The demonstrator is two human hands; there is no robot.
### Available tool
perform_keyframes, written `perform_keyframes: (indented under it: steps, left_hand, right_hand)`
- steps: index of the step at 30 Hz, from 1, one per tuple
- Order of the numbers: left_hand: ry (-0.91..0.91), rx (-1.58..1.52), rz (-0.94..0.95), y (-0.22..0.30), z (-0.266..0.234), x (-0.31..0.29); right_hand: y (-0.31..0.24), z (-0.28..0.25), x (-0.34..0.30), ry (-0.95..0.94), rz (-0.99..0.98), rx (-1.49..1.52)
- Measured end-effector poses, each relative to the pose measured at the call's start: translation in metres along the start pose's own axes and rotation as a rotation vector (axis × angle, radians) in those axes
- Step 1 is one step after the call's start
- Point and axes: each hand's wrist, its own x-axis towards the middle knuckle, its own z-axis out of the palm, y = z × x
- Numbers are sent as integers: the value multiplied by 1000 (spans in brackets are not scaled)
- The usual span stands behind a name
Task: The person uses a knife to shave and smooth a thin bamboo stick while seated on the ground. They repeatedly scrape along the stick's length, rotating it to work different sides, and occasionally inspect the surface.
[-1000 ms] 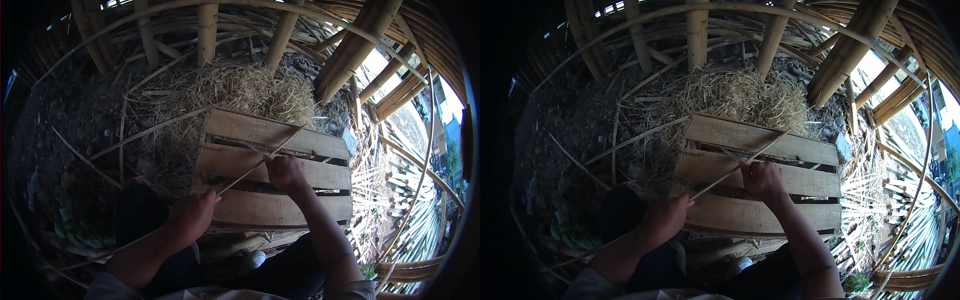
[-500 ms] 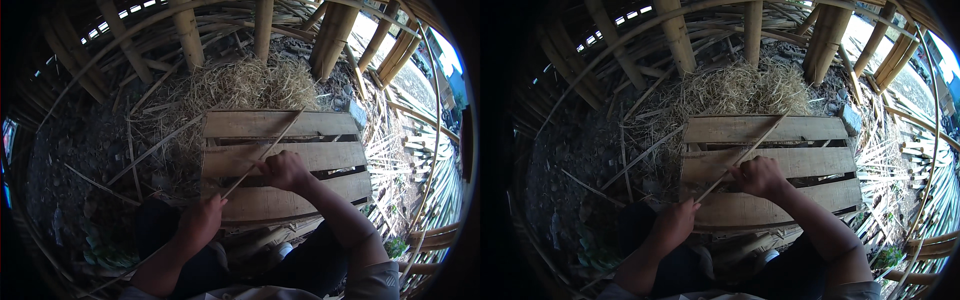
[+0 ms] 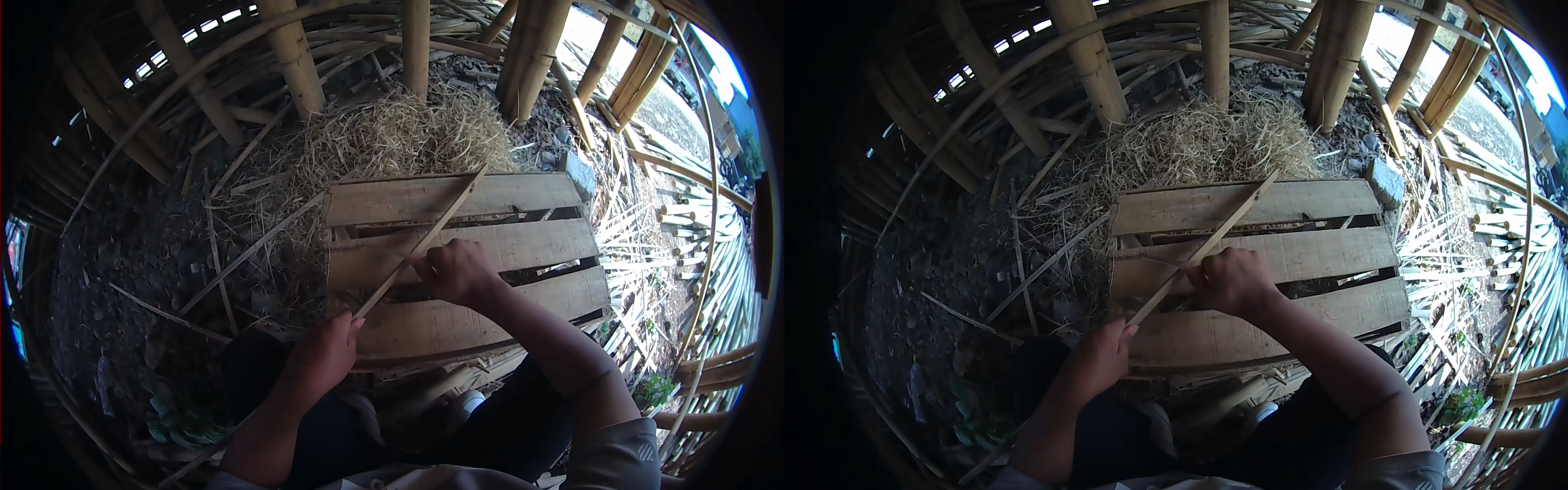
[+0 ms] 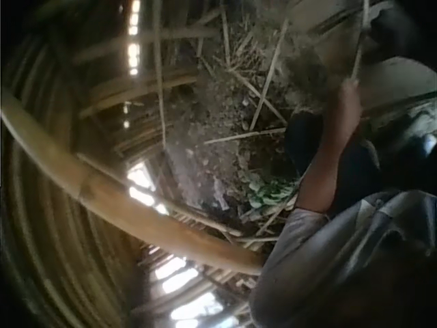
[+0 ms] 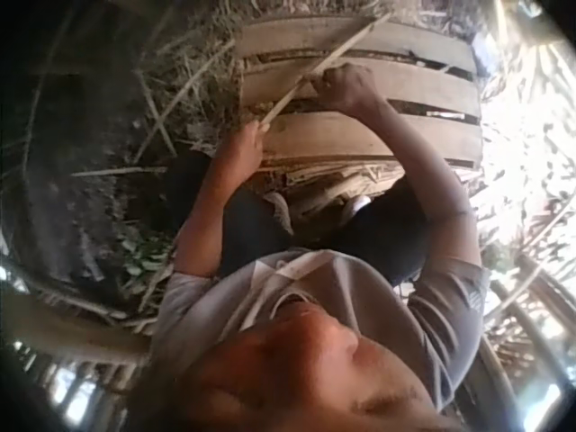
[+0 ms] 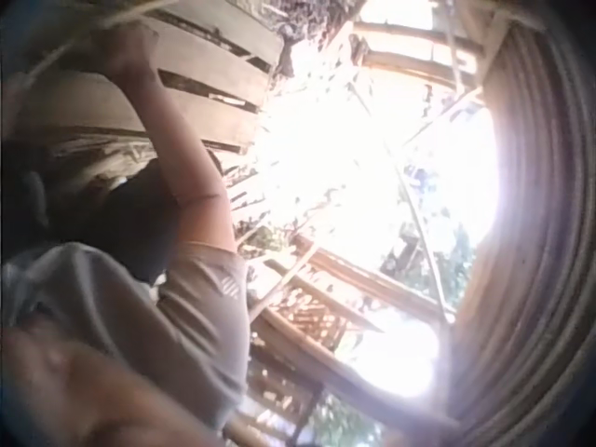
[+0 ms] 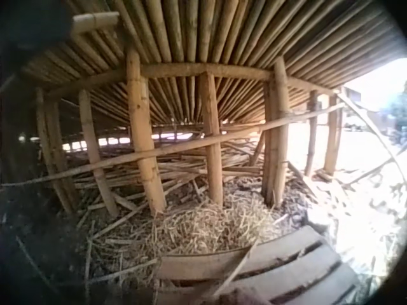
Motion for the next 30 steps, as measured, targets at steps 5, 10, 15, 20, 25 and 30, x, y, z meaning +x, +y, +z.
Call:
perform_keyframes:
  steps: [5, 10, 15, 20, 25, 30]
  left_hand:
    - [-19, 11, -20, 10, -1, -3]
    - [-14, 34, -25, 4, 2, -4]
    - [8, -41, -14, -3, 4, -2]
    - [-75, -17, -69, 1, -4, 1]
    - [-50, -15, -49, 8, -1, -3]
    - [-81, 53, -76, 8, -1, -1]
  right_hand:
    - [-14, -3, -5, -12, -34, -24]
    - [-3, 1, 7, -3, 52, 14]
    - [-26, 4, -12, 213, -128, 30]
    - [12, 10, 2, 58, 19, 6]
    - [-7, 15, -10, 377, -203, 3]
    - [52, 27, 0, 418, -157, -156]
